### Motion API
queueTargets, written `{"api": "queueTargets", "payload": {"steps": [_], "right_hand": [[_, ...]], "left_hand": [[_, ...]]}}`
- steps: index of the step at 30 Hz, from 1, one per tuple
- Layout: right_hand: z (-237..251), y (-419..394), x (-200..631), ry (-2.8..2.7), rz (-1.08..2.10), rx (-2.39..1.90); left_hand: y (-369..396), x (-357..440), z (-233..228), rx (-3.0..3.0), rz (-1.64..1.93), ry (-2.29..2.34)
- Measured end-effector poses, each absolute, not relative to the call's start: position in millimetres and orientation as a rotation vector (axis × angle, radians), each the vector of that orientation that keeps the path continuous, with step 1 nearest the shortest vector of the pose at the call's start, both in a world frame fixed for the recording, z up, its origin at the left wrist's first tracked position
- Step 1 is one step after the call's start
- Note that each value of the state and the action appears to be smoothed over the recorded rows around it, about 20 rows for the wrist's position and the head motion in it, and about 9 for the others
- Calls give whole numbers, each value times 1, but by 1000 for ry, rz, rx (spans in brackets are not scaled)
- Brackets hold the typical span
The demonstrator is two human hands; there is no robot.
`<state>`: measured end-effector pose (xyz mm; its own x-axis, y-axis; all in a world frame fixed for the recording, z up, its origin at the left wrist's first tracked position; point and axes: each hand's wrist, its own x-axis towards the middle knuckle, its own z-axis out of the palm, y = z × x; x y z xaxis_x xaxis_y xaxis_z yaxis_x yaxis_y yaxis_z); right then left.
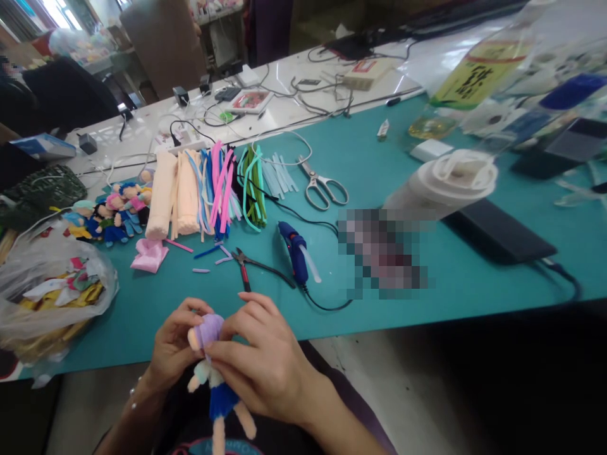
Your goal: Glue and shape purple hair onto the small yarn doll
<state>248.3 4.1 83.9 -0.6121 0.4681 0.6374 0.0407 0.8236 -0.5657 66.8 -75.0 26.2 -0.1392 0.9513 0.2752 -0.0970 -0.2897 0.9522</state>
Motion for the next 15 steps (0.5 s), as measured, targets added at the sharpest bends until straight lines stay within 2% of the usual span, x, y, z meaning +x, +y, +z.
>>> {"api": "queueTargets", "payload": {"steps": [15], "right_hand": [[84,-2,247,-2169,531,-382]], "left_hand": [[-80,67,33,1263,1552,1090]]}}
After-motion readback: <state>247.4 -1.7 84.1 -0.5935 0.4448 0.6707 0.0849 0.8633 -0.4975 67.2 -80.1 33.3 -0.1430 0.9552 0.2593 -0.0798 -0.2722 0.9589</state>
